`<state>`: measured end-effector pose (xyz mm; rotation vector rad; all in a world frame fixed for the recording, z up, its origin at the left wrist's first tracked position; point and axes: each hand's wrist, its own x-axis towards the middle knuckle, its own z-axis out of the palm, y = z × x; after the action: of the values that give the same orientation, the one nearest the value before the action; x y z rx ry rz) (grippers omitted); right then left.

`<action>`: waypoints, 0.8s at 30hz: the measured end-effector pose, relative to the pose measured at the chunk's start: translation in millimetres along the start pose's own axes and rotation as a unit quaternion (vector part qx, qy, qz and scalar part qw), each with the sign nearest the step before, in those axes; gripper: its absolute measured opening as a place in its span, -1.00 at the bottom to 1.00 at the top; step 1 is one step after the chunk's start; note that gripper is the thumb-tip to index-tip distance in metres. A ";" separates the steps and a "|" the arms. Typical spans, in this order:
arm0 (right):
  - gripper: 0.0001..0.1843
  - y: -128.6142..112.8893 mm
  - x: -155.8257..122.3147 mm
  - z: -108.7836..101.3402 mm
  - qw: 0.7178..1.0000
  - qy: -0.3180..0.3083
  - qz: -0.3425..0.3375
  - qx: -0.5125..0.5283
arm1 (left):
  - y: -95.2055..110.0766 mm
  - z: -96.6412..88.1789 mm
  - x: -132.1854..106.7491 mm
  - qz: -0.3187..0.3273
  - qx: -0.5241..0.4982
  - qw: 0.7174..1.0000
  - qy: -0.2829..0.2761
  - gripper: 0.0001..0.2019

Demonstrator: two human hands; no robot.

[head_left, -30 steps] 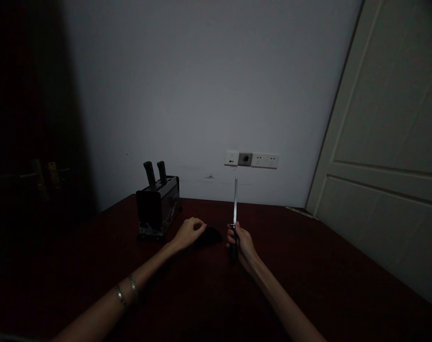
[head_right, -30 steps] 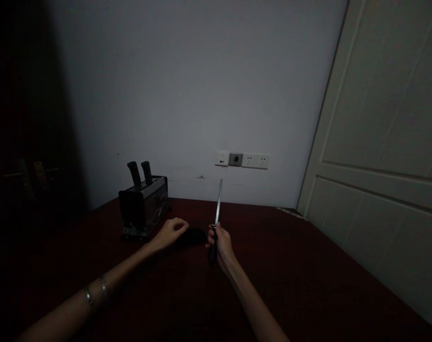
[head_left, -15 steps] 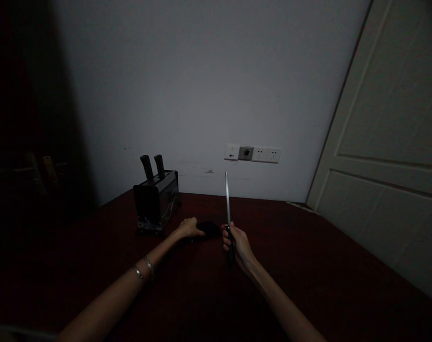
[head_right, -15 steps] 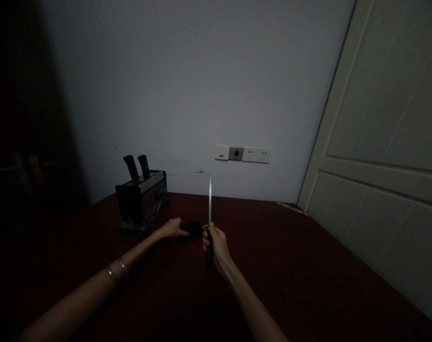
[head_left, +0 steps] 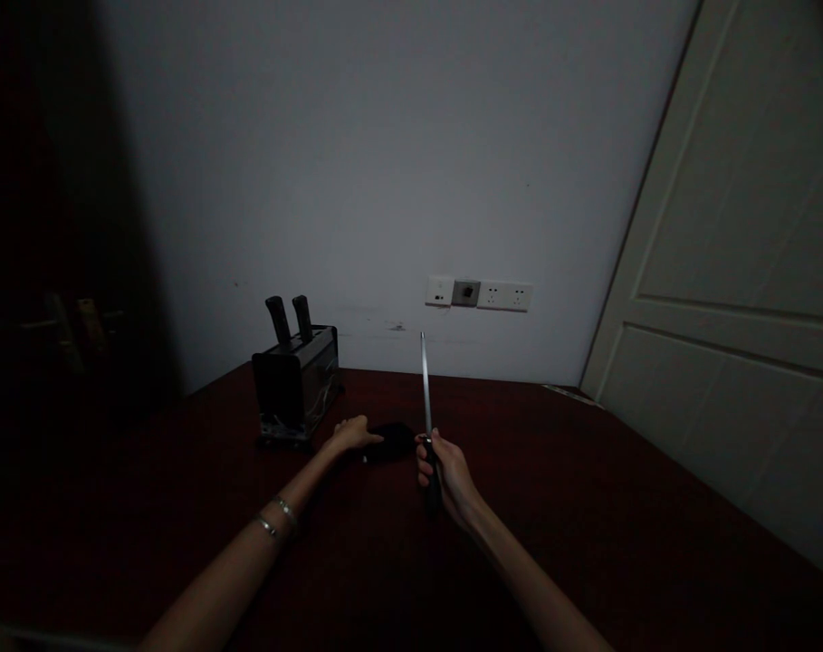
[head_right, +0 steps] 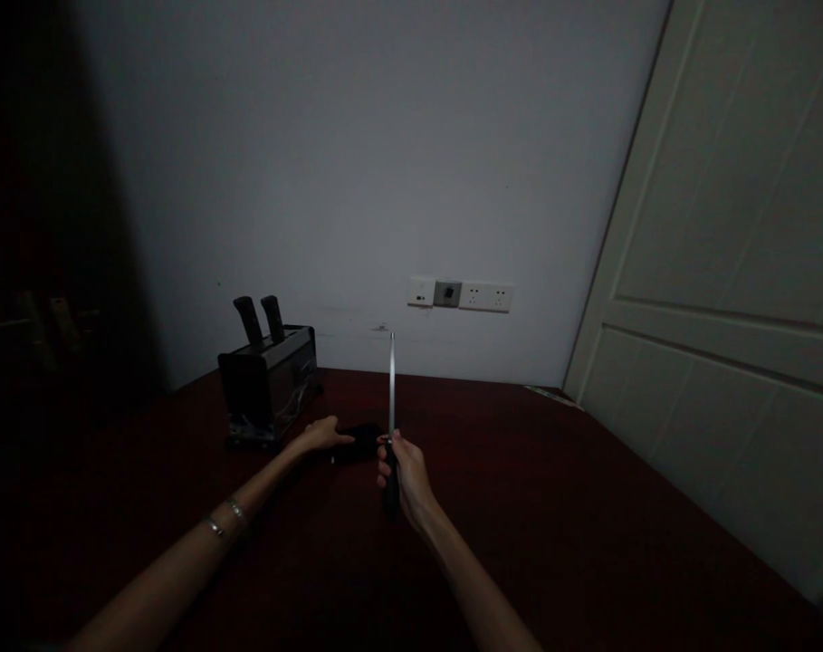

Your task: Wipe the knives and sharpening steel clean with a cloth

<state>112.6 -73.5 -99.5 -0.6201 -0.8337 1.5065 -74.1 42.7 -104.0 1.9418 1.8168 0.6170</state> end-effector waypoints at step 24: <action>-0.50 5.2 -6.1 9.2 1.000 0.002 0.018 -0.025 | 54.8 -11.1 -51.3 0.052 -0.626 0.757 -0.179 -0.67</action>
<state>102.8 -80.8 -98.7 -0.6780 -0.8638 1.5210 -38.4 -12.2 -65.6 1.0536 0.6287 1.0288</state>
